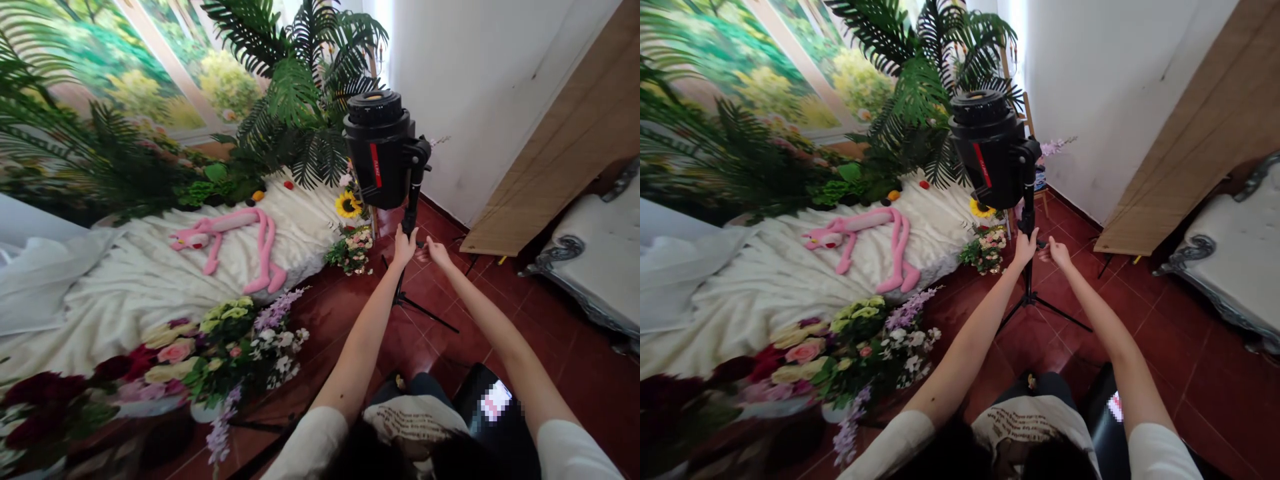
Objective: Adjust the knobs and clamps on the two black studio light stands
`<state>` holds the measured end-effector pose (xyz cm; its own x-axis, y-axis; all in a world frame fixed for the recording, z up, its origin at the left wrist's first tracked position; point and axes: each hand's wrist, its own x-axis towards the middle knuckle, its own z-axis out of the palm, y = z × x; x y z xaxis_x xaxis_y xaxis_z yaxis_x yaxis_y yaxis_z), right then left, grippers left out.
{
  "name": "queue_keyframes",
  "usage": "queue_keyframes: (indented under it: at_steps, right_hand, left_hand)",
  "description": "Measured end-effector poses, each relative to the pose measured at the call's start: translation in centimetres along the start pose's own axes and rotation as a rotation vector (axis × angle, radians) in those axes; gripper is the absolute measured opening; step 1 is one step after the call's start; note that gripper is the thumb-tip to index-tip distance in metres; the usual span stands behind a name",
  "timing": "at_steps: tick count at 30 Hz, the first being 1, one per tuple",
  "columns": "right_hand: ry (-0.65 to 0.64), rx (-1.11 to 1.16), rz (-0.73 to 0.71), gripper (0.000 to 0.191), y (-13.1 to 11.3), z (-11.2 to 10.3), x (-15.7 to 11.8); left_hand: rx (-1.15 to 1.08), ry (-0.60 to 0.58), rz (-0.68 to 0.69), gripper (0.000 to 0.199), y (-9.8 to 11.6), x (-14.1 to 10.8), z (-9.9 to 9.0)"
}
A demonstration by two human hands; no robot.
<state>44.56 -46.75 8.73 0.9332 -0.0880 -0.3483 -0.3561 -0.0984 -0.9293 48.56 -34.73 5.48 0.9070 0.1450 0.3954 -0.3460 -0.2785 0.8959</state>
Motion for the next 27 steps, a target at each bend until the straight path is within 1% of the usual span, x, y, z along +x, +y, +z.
queue_keyframes:
  at_steps: [1,2,4,7,11,17,21,23,27]
  right_hand:
    - [-0.019,0.084,0.054,0.044,-0.3,0.0,-0.3]
    - [-0.030,0.151,0.093,0.044,-0.7,-0.1,-0.6]
    - [-0.045,0.228,0.130,0.037,-1.4,-0.2,-1.1]
    - [-0.050,0.253,0.139,0.025,-2.1,-0.5,-1.6]
    - [-0.065,0.258,0.125,0.013,-2.3,-0.5,-1.6]
    - [-0.058,0.261,0.111,0.015,-2.2,-0.3,-1.5]
    - [-0.048,0.264,0.129,0.021,-2.6,-0.3,-1.8]
    - [-0.045,0.266,0.129,0.022,-2.7,-0.2,-1.9]
    - [-0.048,0.267,0.118,0.022,-3.0,-0.1,-2.1]
  left_hand:
    - [0.001,0.000,0.001,0.055,0.0,0.0,0.0]
    - [0.002,0.001,0.004,0.056,0.1,0.0,0.0]
    - [0.000,0.001,0.002,0.056,0.2,0.0,-0.1]
    - [-0.007,0.006,-0.017,0.056,0.5,-0.1,-0.2]
    - [0.003,0.014,-0.032,0.057,0.6,-0.1,-0.1]
    - [-0.006,0.000,-0.035,0.063,0.2,0.0,0.1]
    - [0.004,0.000,-0.055,0.066,0.2,0.0,0.1]
    - [0.000,0.001,-0.059,0.065,0.3,0.1,0.1]
    - [0.023,-0.004,-0.022,0.058,0.5,0.2,-0.2]
